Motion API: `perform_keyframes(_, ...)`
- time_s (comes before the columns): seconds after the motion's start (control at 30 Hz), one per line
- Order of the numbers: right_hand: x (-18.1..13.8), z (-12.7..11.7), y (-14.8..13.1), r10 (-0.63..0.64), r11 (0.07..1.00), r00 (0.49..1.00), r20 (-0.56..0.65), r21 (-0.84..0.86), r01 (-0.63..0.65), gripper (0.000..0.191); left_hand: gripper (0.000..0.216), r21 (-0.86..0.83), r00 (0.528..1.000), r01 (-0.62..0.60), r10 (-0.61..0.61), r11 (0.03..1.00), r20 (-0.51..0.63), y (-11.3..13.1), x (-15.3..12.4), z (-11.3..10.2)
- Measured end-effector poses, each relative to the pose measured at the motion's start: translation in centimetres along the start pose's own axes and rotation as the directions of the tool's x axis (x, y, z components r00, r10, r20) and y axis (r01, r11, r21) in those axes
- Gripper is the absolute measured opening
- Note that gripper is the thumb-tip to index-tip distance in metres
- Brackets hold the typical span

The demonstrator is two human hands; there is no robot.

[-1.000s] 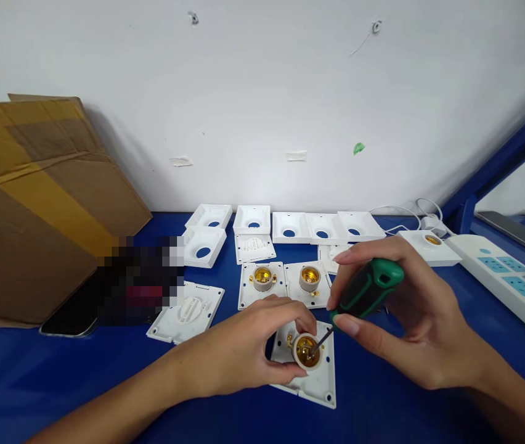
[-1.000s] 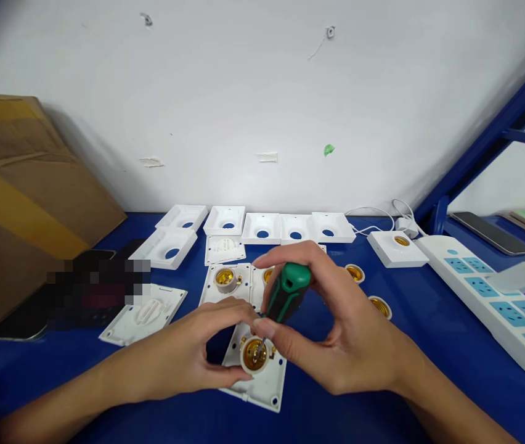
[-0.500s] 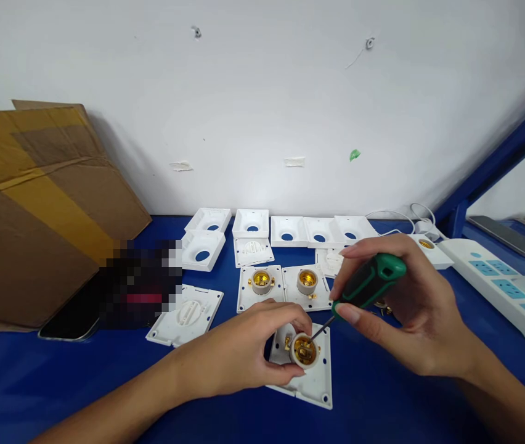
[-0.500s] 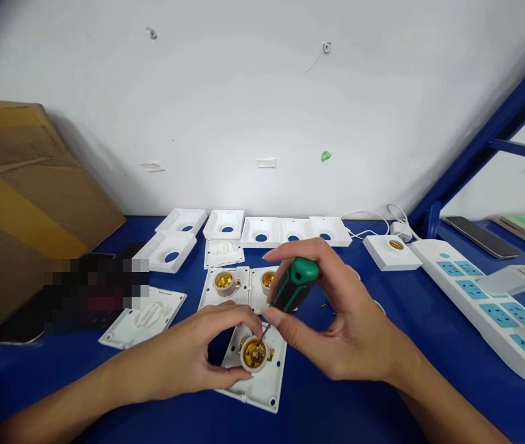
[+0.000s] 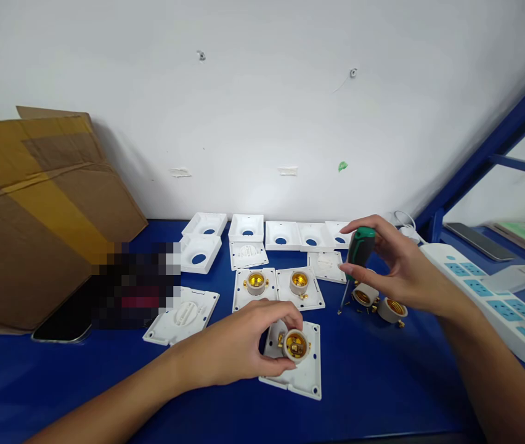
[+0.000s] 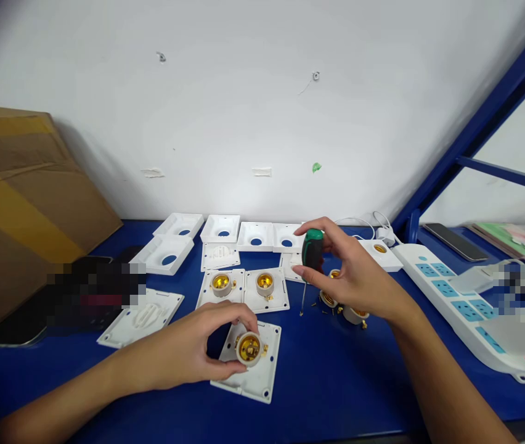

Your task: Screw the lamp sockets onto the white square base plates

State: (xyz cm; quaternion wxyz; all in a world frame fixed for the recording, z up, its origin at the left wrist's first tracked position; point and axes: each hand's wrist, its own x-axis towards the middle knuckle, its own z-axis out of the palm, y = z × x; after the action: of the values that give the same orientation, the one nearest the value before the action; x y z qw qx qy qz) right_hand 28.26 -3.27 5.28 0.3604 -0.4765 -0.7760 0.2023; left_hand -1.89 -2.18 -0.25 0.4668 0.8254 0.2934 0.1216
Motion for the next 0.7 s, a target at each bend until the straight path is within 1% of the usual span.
perform_keyframes(0.13, 0.2, 0.0, 0.3, 0.012, 0.999, 0.997, 0.075, -0.042, -0.009, 0.042, 0.038, 0.009, 1.000, -0.007, 0.007, 1.000, -0.009, 0.1, 0.0, 0.0)
perform_keyframes(0.3, 0.4, 0.2, 0.4, 0.040, 0.995, 0.991, 0.129, -0.093, -0.029, 0.040, 0.036, 0.011, 1.000, -0.009, 0.009, 1.000, -0.002, 0.1, -0.1, 0.0)
perform_keyframes(0.43, 0.5, 0.4, 0.7, 0.046, 0.998, 0.988, 0.148, -0.049, -0.039, 0.037, 0.037, 0.016, 1.000, -0.016, 0.016, 1.000, -0.003, 0.1, -0.1, -0.1)
perform_keyframes(0.5, 0.5, 0.6, 0.6, 0.028, 0.999, 0.995, 0.095, 0.033, -0.032, 0.038, 0.037, 0.021, 1.000, -0.014, 0.014, 1.000, -0.009, 0.2, 0.0, -0.1)
perform_keyframes(0.57, 0.4, 0.8, 0.2, 0.009, 0.987, 1.000, -0.014, 0.163, -0.007, 0.040, 0.035, 0.031, 1.000, -0.009, 0.009, 0.999, -0.011, 0.3, 0.0, 0.0)
perform_keyframes(0.63, 0.2, 1.3, -0.4, -0.014, 0.957, 0.993, -0.120, 0.288, 0.048, 0.040, 0.036, 0.039, 1.000, -0.016, 0.017, 0.999, -0.012, 0.3, 0.1, 0.1)
perform_keyframes(0.7, 0.0, 1.9, -1.1, -0.054, 0.928, 0.984, -0.170, 0.356, 0.112, 0.040, 0.037, 0.044, 0.999, -0.028, 0.029, 0.999, -0.014, 0.2, 0.1, 0.1)
